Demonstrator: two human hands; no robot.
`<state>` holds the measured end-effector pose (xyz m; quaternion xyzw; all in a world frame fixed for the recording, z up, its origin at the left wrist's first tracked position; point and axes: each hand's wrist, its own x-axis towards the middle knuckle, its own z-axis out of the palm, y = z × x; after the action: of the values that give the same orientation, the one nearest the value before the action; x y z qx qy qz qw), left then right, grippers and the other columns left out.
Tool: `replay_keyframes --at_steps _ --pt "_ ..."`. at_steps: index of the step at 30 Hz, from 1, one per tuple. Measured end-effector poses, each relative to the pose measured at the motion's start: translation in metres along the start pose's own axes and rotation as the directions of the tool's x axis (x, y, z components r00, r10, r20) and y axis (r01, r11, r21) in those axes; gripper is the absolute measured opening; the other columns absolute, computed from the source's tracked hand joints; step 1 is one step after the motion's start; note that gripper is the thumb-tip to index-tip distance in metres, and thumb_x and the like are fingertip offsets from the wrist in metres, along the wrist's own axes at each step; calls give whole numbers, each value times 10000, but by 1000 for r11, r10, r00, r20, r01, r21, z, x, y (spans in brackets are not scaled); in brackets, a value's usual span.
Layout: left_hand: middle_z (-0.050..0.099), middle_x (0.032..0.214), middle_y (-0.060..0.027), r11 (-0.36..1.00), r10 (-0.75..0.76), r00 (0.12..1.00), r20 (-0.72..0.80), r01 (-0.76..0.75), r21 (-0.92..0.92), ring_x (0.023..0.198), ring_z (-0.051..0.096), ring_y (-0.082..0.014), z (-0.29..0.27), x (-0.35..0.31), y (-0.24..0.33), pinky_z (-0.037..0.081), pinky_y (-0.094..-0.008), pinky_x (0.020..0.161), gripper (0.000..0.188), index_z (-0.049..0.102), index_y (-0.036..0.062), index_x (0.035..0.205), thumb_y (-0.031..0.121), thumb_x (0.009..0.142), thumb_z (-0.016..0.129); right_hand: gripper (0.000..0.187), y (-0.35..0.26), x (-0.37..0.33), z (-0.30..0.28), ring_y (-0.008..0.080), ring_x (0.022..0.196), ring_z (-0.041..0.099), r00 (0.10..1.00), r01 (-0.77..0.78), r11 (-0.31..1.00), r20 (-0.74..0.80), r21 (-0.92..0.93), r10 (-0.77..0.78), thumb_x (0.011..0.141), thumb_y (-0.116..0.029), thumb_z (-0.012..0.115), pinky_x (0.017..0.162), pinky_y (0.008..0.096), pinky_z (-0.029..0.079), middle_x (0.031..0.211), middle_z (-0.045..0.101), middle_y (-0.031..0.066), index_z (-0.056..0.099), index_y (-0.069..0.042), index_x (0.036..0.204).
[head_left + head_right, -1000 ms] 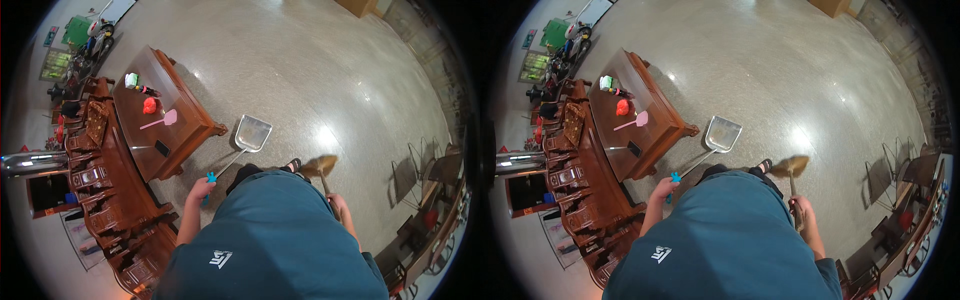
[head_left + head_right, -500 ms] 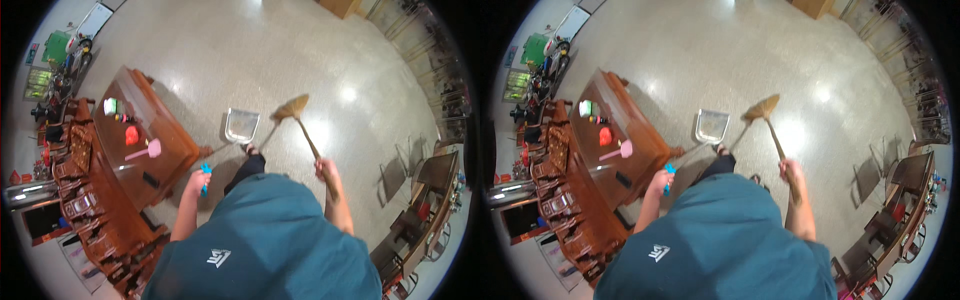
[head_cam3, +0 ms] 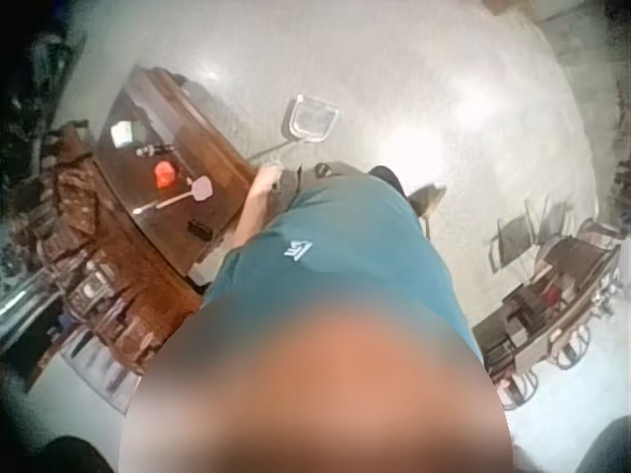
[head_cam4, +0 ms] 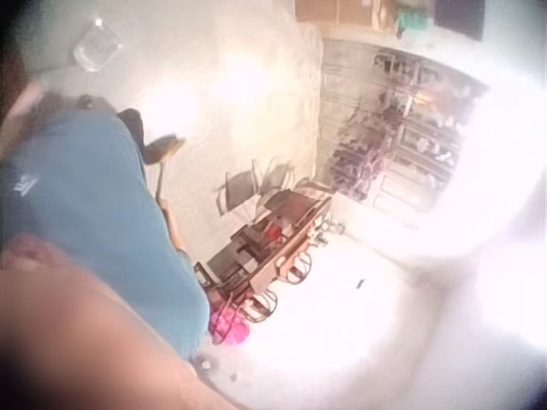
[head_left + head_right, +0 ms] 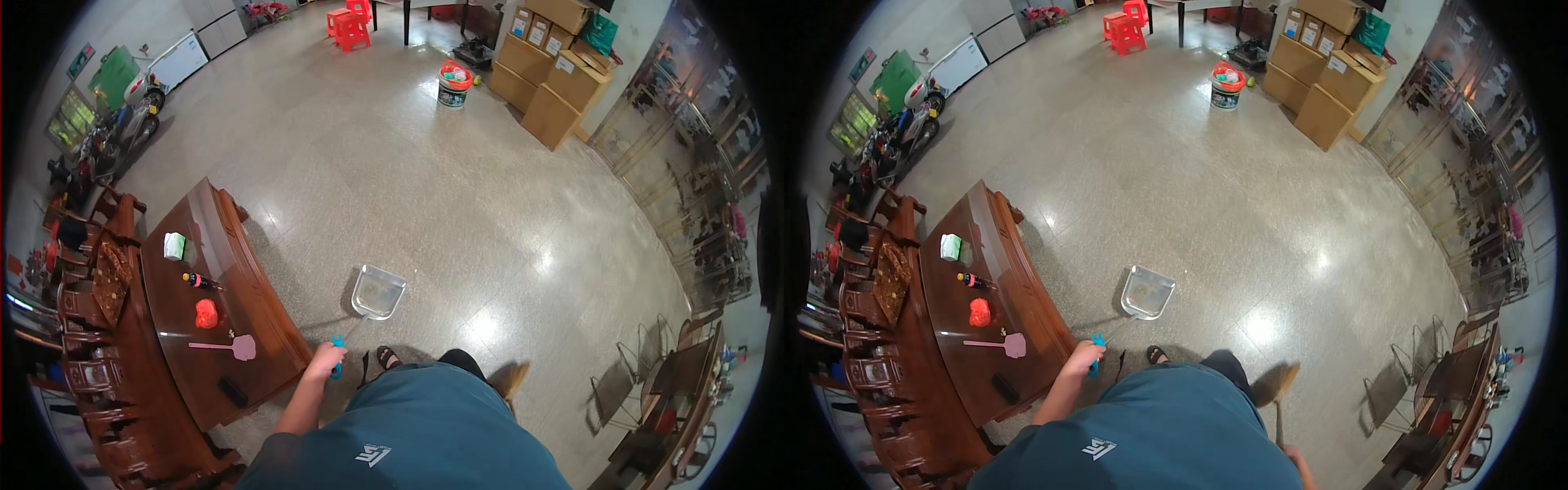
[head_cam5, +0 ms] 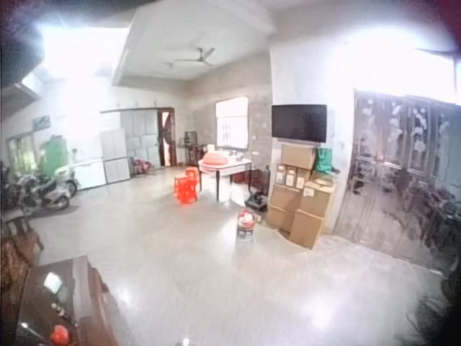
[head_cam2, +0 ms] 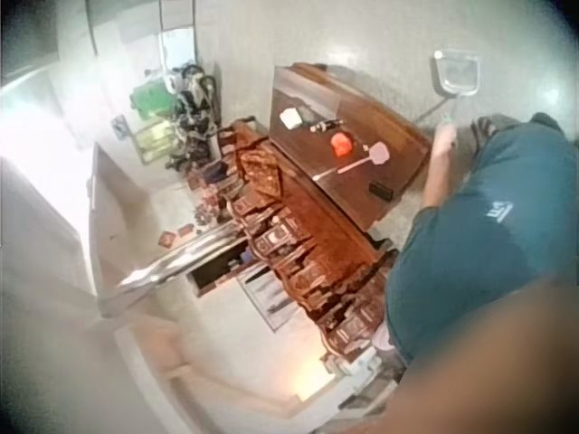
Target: The person sweeps the floor throughout the room using a broom and collects debris into a dustpan.
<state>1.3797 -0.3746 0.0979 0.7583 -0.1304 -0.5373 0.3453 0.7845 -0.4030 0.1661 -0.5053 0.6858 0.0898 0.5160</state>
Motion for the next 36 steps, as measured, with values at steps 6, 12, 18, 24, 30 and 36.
replay_keyframes --at_steps 6,12,18,24,30,36 --pt "520 580 -30 983 -96 993 -70 84 -160 518 469 -126 22 13 32 345 -292 479 141 554 57 615 129 725 606 225 -99 82 -62 210 563 527 987 10 1000 160 10 -12 796 -203 491 541 313 432 622 542 74 506 -87 603" --pt "494 590 -5 954 -172 971 -167 122 -273 519 443 -105 56 -8 63 332 -254 485 139 524 82 642 100 772 570 261 -183 164 -122 194 520 496 939 -16 1000 342 13 11 808 -210 468 500 297 407 587 512 54 472 -100 571" --pt "502 605 -8 889 -269 928 -257 137 -437 524 456 -107 92 -45 76 335 -275 479 104 527 81 673 109 759 579 264 -213 264 -178 141 431 397 795 -40 999 605 -23 46 825 -176 420 404 271 318 524 438 12 413 -127 566" --pt "512 632 -25 891 -338 871 -357 174 -420 553 464 -112 134 -82 73 353 -272 497 57 536 56 727 99 751 564 210 -320 353 -159 152 419 387 778 -161 987 615 -1 127 813 -196 389 400 297 340 518 411 -1 443 -140 618" --pt "498 624 -22 803 -456 818 -351 207 -559 553 460 -115 148 -106 34 352 -274 493 66 539 53 725 111 757 548 236 -418 365 -87 119 372 342 698 -170 985 703 -20 134 812 -211 410 383 291 320 497 414 -21 416 -146 585" --pt "507 631 -34 794 -507 791 -342 275 -542 542 464 -131 154 -119 -1 356 -291 485 60 545 42 733 102 732 544 176 -457 297 -52 110 407 392 774 -51 971 606 -232 185 769 -179 507 385 291 321 519 448 -9 434 -129 617"
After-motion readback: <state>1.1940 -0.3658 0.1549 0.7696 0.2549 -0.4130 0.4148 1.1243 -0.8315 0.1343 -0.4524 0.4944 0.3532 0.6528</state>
